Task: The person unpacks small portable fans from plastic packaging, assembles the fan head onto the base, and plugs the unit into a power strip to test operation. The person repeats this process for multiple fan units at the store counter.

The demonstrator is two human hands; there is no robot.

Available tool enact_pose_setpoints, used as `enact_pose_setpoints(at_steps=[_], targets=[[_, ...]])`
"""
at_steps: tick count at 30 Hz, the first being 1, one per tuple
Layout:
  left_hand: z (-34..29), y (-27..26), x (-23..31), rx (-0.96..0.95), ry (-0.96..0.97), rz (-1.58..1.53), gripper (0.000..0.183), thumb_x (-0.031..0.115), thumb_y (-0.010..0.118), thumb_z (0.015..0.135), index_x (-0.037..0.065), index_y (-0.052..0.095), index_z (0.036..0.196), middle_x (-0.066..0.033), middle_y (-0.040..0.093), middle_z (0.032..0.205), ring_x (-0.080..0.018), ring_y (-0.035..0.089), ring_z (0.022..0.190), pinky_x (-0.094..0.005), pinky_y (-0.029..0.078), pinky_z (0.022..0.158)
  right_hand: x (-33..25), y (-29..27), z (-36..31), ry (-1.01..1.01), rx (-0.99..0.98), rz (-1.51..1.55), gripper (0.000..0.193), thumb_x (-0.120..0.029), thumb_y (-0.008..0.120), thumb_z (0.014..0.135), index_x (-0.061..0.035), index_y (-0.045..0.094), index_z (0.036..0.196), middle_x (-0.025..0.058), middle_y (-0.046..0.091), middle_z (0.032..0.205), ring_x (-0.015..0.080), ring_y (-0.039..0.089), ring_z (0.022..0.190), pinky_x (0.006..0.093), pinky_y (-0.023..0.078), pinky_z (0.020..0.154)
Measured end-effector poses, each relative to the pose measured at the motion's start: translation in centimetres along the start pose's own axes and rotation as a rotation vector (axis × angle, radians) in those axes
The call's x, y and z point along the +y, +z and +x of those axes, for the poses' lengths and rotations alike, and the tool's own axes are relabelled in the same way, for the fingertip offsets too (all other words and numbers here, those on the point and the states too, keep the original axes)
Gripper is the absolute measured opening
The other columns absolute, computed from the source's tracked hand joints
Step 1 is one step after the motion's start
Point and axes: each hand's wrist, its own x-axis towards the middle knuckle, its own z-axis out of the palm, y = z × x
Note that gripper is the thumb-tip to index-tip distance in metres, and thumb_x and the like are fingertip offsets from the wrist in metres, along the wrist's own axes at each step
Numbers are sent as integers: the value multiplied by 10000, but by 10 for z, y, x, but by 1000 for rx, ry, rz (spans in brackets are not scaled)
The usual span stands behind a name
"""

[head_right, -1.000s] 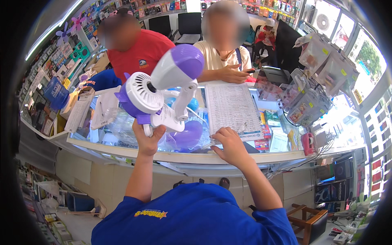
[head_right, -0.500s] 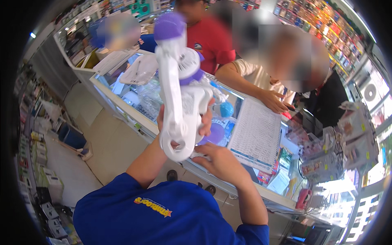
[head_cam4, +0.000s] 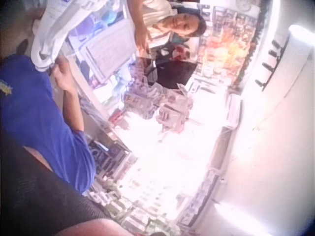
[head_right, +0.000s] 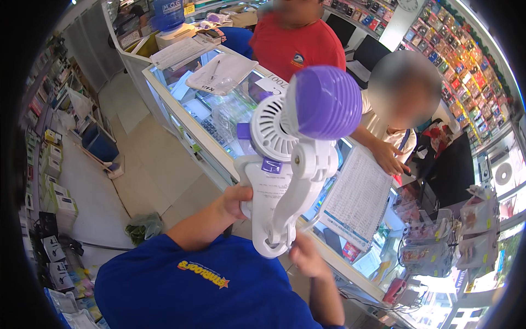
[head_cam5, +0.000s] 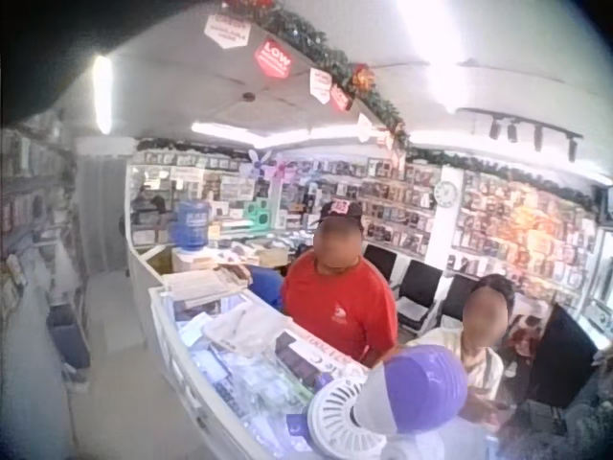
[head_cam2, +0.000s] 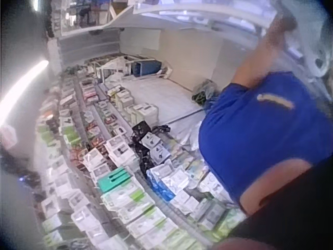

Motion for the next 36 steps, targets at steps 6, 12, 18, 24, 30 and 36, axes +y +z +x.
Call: enact_pose_setpoints(at_steps=[6, 12, 18, 24, 30, 36], targets=[[15, 15, 30, -16, 302, 89, 813, 395, 785, 935, 7, 425, 1554, -142, 639, 1423, -261, 656, 1284, -421, 546, 1062, 14, 28, -19, 3, -222, -9, 428, -378, 746, 1001, 16, 704, 1162, 165, 737, 1114, 291, 685, 1086, 433, 508, 999], [49, -9, 38, 162, 739, 464, 726, 391, 732, 998, 16, 428, 1542, -111, 631, 1389, -225, 640, 1262, -402, 521, 1063, -30, 59, -3, 19, -189, 233, 188, -176, 690, 1053, 4, 684, 1107, 84, 692, 1022, 151, 674, 866, 307, 547, 781], [47, -32, 42, -104, 229, -13, 733, 448, 692, 999, 12, 448, 1535, -133, 655, 1377, -262, 658, 1255, -415, 538, 1066, -57, 61, 61, 70, 135, -593, 271, -166, 781, 946, 21, 709, 1128, 154, 777, 957, 238, 761, 885, 350, 571, 843], [10, -16, 65, -157, 37, 312, 834, 252, 915, 795, 12, 527, 1493, -115, 666, 1351, -209, 640, 1268, -392, 512, 1086, -87, 20, 58, -73, 453, -575, 318, -94, 789, 904, 28, 730, 1192, 118, 785, 1049, 179, 745, 940, 326, 560, 864], [8, 8, 64, -67, 336, 1062, 969, 240, 944, 774, 8, 455, 1578, -137, 598, 1355, -244, 589, 1260, -395, 457, 1102, -64, 25, 48, -202, 695, -402, 276, -79, 616, 1051, 70, 648, 1280, 115, 735, 1079, 164, 716, 958, 296, 558, 856], [6, 17, 56, 10, 194, 1090, 1038, 258, 962, 741, 48, 435, 1610, -142, 591, 1300, -286, 592, 1227, -418, 470, 1066, -61, 12, 30, -193, 672, -92, 280, -119, 607, 1066, 61, 629, 1279, 157, 720, 1139, 221, 728, 1014, 366, 579, 934]])
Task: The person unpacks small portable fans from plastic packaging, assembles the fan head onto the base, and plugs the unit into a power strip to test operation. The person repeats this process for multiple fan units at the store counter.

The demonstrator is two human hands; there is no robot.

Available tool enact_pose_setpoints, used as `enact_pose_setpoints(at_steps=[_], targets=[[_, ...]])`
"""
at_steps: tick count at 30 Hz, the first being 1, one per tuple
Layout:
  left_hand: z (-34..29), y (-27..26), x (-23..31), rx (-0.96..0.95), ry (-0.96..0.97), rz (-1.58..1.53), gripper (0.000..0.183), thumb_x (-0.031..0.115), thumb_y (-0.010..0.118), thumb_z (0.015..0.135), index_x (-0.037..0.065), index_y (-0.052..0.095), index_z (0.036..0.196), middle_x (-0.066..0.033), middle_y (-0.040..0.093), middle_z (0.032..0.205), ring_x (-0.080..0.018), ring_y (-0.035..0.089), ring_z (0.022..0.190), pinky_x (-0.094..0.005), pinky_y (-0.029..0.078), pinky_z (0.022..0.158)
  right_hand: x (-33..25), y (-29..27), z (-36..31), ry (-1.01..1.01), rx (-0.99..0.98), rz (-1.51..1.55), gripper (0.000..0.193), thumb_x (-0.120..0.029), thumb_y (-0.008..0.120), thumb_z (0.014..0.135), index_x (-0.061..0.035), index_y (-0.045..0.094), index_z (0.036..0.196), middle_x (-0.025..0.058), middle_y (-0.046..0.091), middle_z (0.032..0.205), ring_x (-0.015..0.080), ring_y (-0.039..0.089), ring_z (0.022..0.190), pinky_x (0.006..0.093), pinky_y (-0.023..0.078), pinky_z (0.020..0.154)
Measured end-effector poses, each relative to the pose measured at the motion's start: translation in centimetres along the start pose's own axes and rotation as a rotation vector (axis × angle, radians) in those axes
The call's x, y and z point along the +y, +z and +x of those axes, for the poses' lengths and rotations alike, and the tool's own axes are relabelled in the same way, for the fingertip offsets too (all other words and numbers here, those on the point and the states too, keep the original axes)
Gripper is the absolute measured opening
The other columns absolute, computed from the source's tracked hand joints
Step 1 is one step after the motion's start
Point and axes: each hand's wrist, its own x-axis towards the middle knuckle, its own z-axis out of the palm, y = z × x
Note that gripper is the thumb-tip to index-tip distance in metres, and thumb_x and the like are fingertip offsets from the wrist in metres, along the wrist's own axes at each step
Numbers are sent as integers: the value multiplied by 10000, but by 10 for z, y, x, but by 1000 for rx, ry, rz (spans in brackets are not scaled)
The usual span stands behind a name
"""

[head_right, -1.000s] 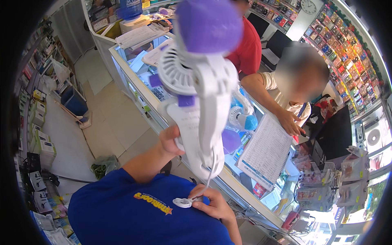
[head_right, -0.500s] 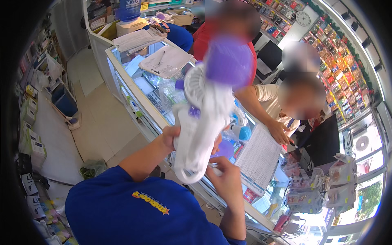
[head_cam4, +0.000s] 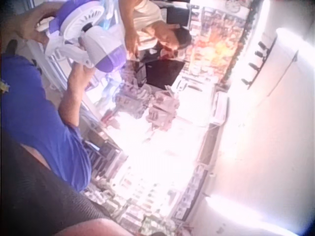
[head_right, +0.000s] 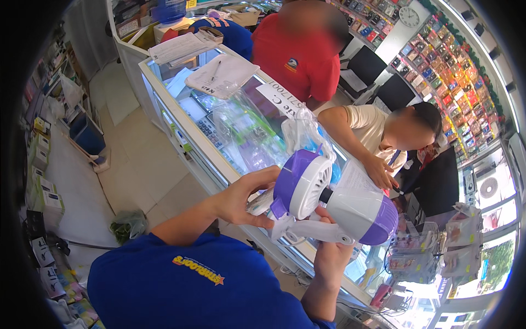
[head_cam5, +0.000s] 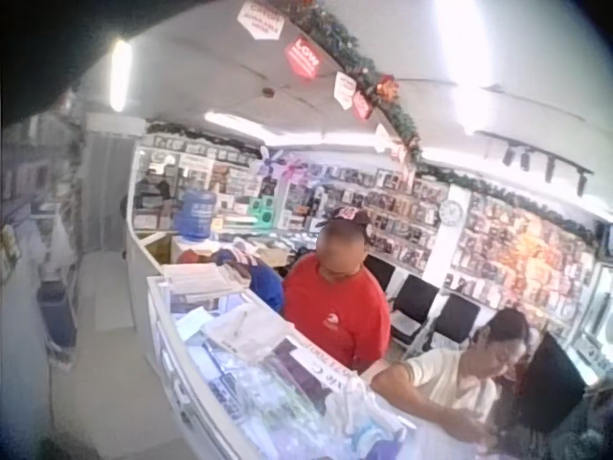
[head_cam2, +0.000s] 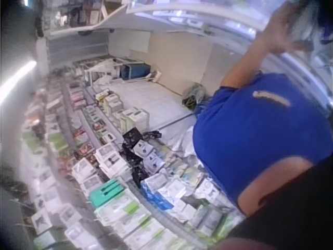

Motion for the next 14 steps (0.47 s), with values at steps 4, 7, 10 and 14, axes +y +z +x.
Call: enact_pose_setpoints(at_steps=[4, 7, 10, 14], targets=[[8, -9, 6, -140, 36, 153, 1021, 252, 964, 695, 29, 473, 1562, -157, 598, 1252, -291, 600, 1185, -398, 484, 1030, -7, -24, 0, 161, -140, 163, 364, -145, 625, 1057, 65, 584, 1351, 156, 697, 1230, 268, 716, 1082, 424, 576, 991], [13, -20, 19, -275, 101, 289, 1030, 242, 962, 636, 29, 507, 1534, -164, 604, 1199, -323, 622, 1091, -414, 500, 971, -21, -37, -3, 322, -347, 175, 504, -182, 650, 1045, 66, 530, 1467, 158, 666, 1361, 266, 678, 1202, 436, 532, 1077], [11, -17, 34, -373, 113, 342, 1040, 265, 953, 616, 44, 511, 1531, -154, 610, 1205, -350, 646, 1078, -462, 498, 960, -34, -45, 7, 442, -644, 137, 570, -239, 614, 1067, 49, 490, 1544, 171, 626, 1449, 241, 628, 1295, 388, 462, 1138], [6, -20, 57, -519, 15, 562, 996, 315, 924, 682, 79, 495, 1549, -139, 594, 1290, -347, 640, 1160, -465, 478, 1043, -30, -37, -5, 653, -593, 83, 877, -287, 790, 906, 88, 390, 1590, 238, 563, 1513, 331, 578, 1383, 445, 401, 1227]])
